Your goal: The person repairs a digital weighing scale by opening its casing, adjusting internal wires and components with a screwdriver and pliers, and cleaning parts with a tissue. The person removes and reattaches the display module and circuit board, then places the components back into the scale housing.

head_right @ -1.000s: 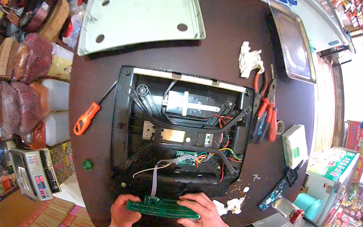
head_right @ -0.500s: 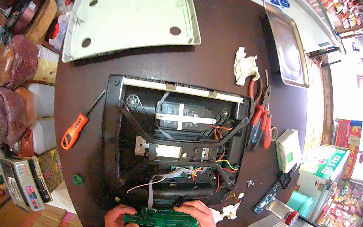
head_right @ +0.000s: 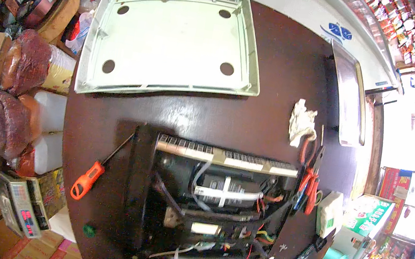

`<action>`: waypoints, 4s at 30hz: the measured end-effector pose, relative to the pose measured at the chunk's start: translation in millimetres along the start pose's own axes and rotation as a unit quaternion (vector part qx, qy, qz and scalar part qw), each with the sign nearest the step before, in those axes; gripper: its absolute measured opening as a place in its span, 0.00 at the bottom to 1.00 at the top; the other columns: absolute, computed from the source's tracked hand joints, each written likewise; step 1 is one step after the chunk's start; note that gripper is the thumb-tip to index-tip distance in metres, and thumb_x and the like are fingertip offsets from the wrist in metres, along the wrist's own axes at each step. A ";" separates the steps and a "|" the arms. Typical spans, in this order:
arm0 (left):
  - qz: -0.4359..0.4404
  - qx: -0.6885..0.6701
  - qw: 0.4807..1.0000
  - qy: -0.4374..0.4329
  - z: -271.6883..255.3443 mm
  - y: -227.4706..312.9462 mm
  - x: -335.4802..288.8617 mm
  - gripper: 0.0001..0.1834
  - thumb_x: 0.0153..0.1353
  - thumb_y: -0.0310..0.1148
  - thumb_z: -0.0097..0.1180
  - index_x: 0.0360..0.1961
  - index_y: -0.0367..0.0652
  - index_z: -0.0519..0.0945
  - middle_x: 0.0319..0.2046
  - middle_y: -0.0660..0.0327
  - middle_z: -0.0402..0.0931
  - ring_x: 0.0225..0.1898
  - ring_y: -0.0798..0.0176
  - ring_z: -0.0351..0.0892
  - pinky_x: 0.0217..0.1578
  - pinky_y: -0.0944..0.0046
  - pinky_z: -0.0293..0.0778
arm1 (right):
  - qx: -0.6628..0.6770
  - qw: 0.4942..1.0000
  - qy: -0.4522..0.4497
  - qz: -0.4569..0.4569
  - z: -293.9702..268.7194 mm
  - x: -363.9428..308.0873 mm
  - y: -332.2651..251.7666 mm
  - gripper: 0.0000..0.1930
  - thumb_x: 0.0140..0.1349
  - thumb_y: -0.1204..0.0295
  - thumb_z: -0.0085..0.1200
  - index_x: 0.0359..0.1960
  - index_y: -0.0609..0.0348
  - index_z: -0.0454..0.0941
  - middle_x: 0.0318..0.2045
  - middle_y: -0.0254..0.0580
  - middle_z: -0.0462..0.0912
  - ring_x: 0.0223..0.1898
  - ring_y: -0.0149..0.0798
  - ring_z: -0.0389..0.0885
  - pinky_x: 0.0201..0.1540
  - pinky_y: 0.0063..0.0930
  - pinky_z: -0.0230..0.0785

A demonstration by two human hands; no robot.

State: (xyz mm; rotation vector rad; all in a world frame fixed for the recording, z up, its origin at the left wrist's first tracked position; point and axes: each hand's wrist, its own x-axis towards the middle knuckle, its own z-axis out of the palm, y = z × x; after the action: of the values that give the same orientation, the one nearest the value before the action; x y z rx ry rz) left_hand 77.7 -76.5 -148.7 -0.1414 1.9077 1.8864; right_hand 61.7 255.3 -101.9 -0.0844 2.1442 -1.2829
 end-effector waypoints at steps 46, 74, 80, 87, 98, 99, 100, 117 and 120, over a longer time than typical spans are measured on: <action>-0.020 -0.106 0.991 0.080 9.8 25.8 -13.0 0.21 0.80 0.31 0.65 0.67 0.36 0.74 0.43 0.59 0.84 0.39 0.67 0.88 0.41 0.65 0.84 | 0.216 0.943 0.248 0.055 80.2 -28.0 -8.2 0.16 0.74 0.69 0.69 0.57 0.61 0.80 0.26 0.26 0.75 0.28 0.25 0.70 0.32 0.28 0.66; 0.004 -0.080 0.972 0.222 4.4 12.0 1.3 0.23 0.76 0.26 0.67 0.68 0.35 0.77 0.43 0.63 0.86 0.36 0.71 0.85 0.39 0.68 0.83 | 0.046 0.928 0.362 -0.083 65.5 6.1 -15.2 0.22 0.60 0.83 0.76 0.55 0.61 0.85 0.42 0.44 0.90 0.40 0.38 0.90 0.42 0.32 0.83; 0.010 -0.017 0.970 0.242 -4.7 14.1 9.5 0.21 0.74 0.27 0.70 0.63 0.35 0.78 0.44 0.59 0.88 0.39 0.70 0.87 0.42 0.67 0.83 | 0.123 0.929 0.347 -0.038 66.8 16.8 -18.5 0.21 0.59 0.83 0.77 0.54 0.61 0.86 0.40 0.41 0.90 0.39 0.35 0.89 0.40 0.30 0.81; 0.047 0.032 0.955 0.291 -3.9 25.4 26.7 0.20 0.69 0.28 0.75 0.58 0.38 0.83 0.42 0.62 0.89 0.38 0.70 0.85 0.44 0.65 0.84 | -0.003 0.923 0.384 -0.032 67.4 24.9 -26.1 0.23 0.60 0.82 0.76 0.56 0.59 0.81 0.41 0.39 0.89 0.38 0.33 0.89 0.40 0.28 0.79; 0.030 0.037 0.955 0.292 -0.9 18.2 30.4 0.20 0.66 0.29 0.78 0.55 0.36 0.84 0.36 0.62 0.88 0.35 0.72 0.85 0.40 0.65 0.83 | 0.106 0.920 0.377 -0.014 66.2 30.3 -20.7 0.19 0.63 0.82 0.74 0.53 0.61 0.81 0.38 0.37 0.90 0.36 0.29 0.86 0.39 0.26 0.80; 0.028 0.054 0.954 0.292 -0.9 18.7 29.0 0.20 0.66 0.29 0.78 0.55 0.36 0.84 0.36 0.62 0.88 0.35 0.72 0.85 0.40 0.65 0.83 | 0.101 0.920 0.379 -0.013 66.2 29.9 -20.3 0.19 0.63 0.82 0.74 0.53 0.61 0.81 0.38 0.37 0.90 0.36 0.29 0.86 0.40 0.26 0.80; 0.009 0.066 0.954 0.292 -1.0 19.5 27.4 0.20 0.66 0.29 0.78 0.55 0.36 0.84 0.36 0.62 0.88 0.35 0.72 0.85 0.40 0.65 0.83 | 0.095 0.920 0.381 -0.012 66.2 29.6 -19.7 0.18 0.64 0.82 0.74 0.53 0.61 0.82 0.38 0.37 0.90 0.36 0.28 0.86 0.40 0.26 0.80; 0.062 0.031 0.959 0.273 -4.6 12.1 15.8 0.14 0.71 0.28 0.71 0.54 0.35 0.86 0.39 0.60 0.91 0.39 0.70 0.89 0.43 0.65 0.85 | 0.082 0.932 0.353 0.004 58.2 21.2 -22.8 0.16 0.63 0.82 0.75 0.49 0.61 0.81 0.34 0.32 0.86 0.34 0.25 0.82 0.40 0.24 0.78; 0.060 0.002 0.961 0.269 -9.9 19.7 24.8 0.12 0.73 0.27 0.70 0.53 0.34 0.86 0.40 0.60 0.91 0.40 0.71 0.89 0.44 0.66 0.84 | 0.130 0.927 0.351 -0.010 55.6 28.5 -26.7 0.16 0.64 0.83 0.74 0.49 0.63 0.81 0.35 0.33 0.86 0.34 0.26 0.82 0.40 0.24 0.78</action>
State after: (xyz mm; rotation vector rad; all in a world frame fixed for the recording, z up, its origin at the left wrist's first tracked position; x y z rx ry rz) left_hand 45.6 -79.1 -140.3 -0.6063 2.3083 2.0751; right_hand 62.4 188.2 -112.1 0.5443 2.5081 -1.7908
